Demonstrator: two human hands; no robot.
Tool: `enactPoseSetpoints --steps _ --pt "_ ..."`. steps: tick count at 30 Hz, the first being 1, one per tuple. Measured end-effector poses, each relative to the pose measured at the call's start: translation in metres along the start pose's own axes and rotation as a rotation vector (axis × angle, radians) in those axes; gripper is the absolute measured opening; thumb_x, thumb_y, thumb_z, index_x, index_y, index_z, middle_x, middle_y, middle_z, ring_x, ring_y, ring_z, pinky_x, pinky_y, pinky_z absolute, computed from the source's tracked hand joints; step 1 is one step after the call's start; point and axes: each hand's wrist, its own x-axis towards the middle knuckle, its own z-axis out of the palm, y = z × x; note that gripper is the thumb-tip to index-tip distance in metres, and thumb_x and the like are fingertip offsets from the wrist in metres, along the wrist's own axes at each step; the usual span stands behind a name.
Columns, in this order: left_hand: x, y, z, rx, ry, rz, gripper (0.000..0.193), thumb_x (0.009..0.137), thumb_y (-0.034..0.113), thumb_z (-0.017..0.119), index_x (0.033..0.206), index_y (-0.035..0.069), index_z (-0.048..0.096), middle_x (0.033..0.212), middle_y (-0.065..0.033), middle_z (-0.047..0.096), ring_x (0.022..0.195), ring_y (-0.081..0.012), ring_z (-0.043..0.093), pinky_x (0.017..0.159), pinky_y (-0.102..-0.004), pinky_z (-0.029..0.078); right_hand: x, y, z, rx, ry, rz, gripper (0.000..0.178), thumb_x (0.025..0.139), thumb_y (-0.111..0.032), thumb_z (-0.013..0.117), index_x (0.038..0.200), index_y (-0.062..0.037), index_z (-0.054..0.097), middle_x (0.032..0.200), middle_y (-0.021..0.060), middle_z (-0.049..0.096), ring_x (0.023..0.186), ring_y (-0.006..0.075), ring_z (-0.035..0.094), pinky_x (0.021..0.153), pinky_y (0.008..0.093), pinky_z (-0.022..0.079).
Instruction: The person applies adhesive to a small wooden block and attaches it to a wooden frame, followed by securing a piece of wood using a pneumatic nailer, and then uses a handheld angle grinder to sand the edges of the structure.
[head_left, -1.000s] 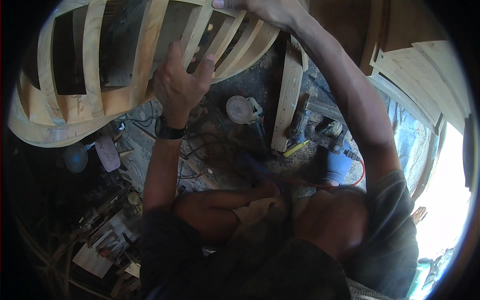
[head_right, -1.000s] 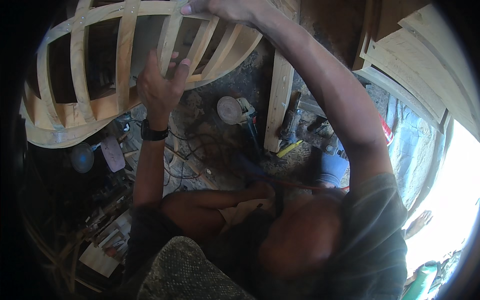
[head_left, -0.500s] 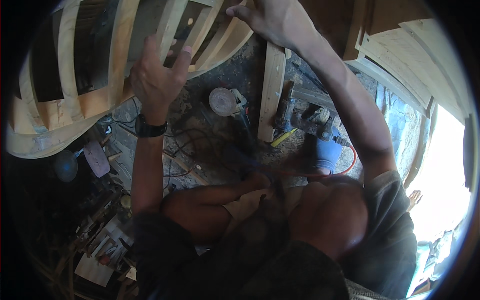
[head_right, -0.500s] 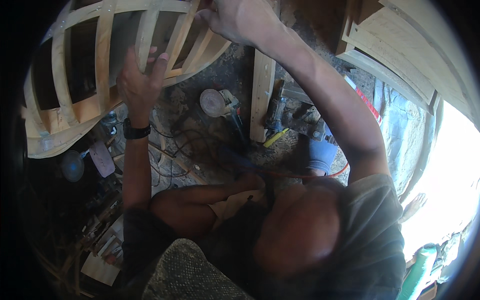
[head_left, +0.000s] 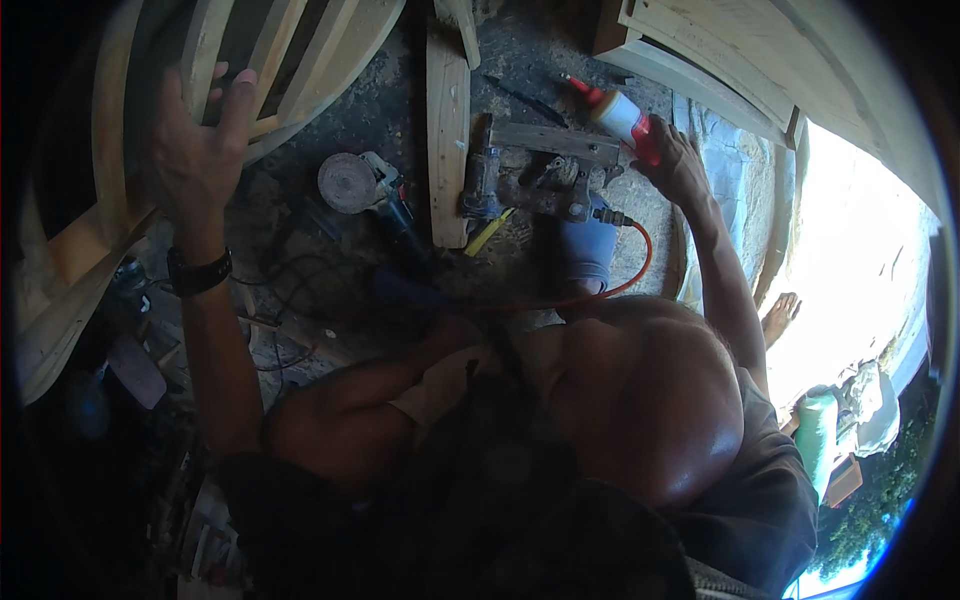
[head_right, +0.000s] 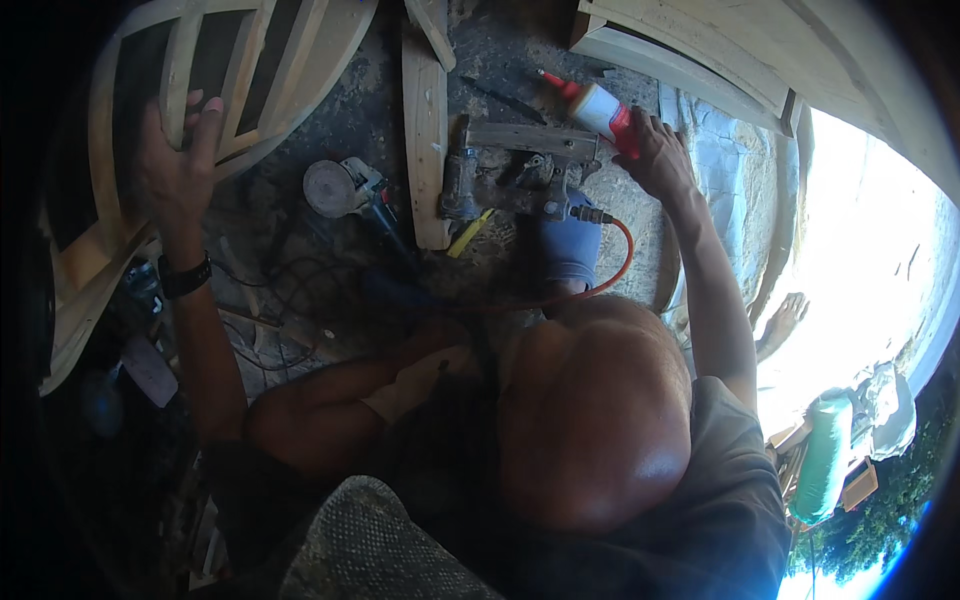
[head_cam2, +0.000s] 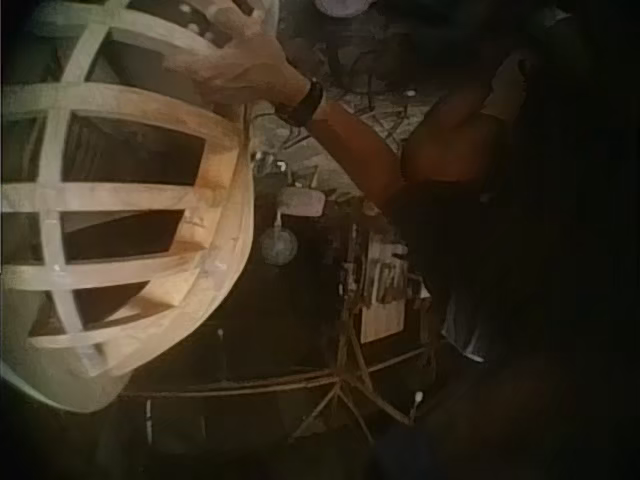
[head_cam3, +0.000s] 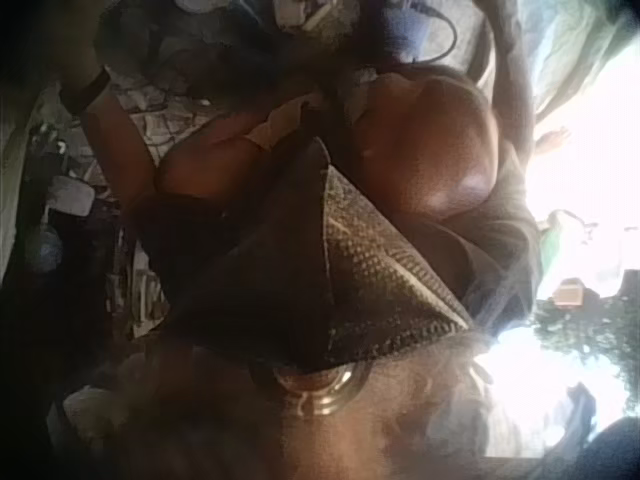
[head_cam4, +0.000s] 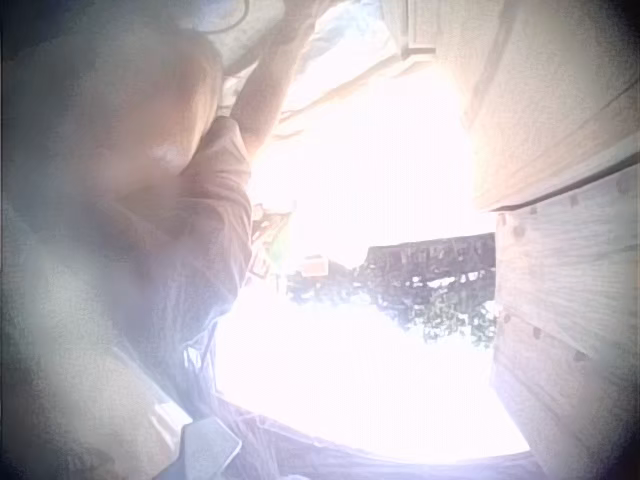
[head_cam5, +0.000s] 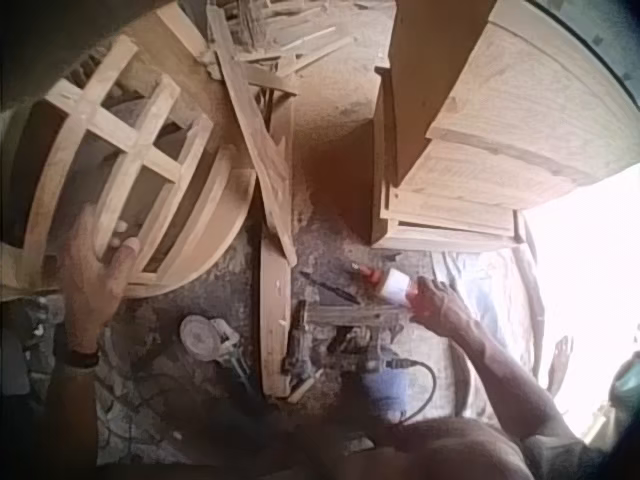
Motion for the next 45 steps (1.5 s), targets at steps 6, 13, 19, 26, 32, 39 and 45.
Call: enactPoseSetpoints --steps 6,13,19,26,32,39,45 --pt "0.003 0.003 0.005 -0.017 0.016 0.068 0.042 0.09 0.038 0.075 0.115 0.006 0.068 0.103 -0.0095 0.075 0.093 -0.0247 0.073 0.079 -0.0396 0.055 -0.008 -0.04 -0.087 0.407 -0.057 0.163 0.063 0.075 -0.029 0.079 0.127 -0.0042 0.055 0.11 0.0242 0.069 0.101 0.0404 0.069 0.088 0.0476 0.053" --pt "-0.007 -0.007 -0.003 -0.015 -0.001 -0.007 0.046 0.086 0.045 0.074 0.116 0.01 0.069 0.102 -0.0102 0.076 0.094 -0.0268 0.074 0.08 -0.0426 0.055 0.005 -0.048 -0.081 0.219 -0.104 0.084 0.062 0.075 -0.029 0.078 0.128 -0.0052 0.055 0.114 0.0227 0.069 0.105 0.04 0.068 0.091 0.0475 0.053" --pt "0.0 -0.012 0.0 -0.098 0.034 0.089 0.049 0.084 0.044 0.075 0.119 0.01 0.068 0.096 -0.0098 0.075 0.086 -0.0308 0.075 0.076 -0.0443 0.056 0.003 -0.025 -0.047 0.023 -0.096 0.153 0.064 0.08 -0.029 0.077 0.133 -0.0047 0.051 0.117 0.0195 0.065 0.112 0.0401 0.064 0.096 0.0505 0.05" --pt "-0.005 -0.014 -0.001 -0.111 0.016 0.094 0.04 0.089 0.038 0.076 0.118 0.009 0.07 0.11 -0.0047 0.075 0.098 -0.0218 0.071 0.084 -0.0375 0.053 0.021 -0.101 -0.024 0.107 0.206 -0.165 0.055 0.093 -0.016 0.062 0.143 0.0014 0.046 0.126 0.0254 0.058 0.122 0.0407 0.056 0.104 0.0498 0.045" --pt "0.0 -0.014 0.001 -0.146 0.011 0.125 0.043 0.089 0.04 0.076 0.119 0.01 0.07 0.111 -0.0051 0.074 0.101 -0.0219 0.071 0.086 -0.0381 0.053 0.094 -0.1 0.027 0.04 -0.009 -0.241 0.063 0.088 -0.005 0.053 0.15 0.0034 0.043 0.126 0.0329 0.062 0.123 0.0426 0.06 0.106 0.0492 0.046" --pt "-0.015 0.023 -0.001 0.041 0.079 0.013 0.062 0.087 0.029 0.074 0.134 -0.006 0.055 0.111 -0.0234 0.069 0.099 -0.0369 0.07 0.085 -0.0461 0.055 0.105 -0.096 0.04 -0.009 -0.039 -0.142 0.066 0.083 -0.004 0.054 0.148 0.0018 0.047 0.117 0.0279 0.066 0.113 0.0411 0.064 0.098 0.0479 0.051" --pt "-0.009 0.018 -0.003 0.058 0.136 0.144 0.048 0.085 0.022 0.073 0.123 -0.003 0.06 0.1 -0.0195 0.069 0.088 -0.0344 0.069 0.077 -0.0436 0.053 0.103 -0.093 0.036 0.159 -0.031 -0.257 0.045 0.086 -0.005 0.056 0.13 -0.0065 0.066 0.109 0.0205 0.07 0.096 0.0393 0.07 0.085 0.0472 0.056"
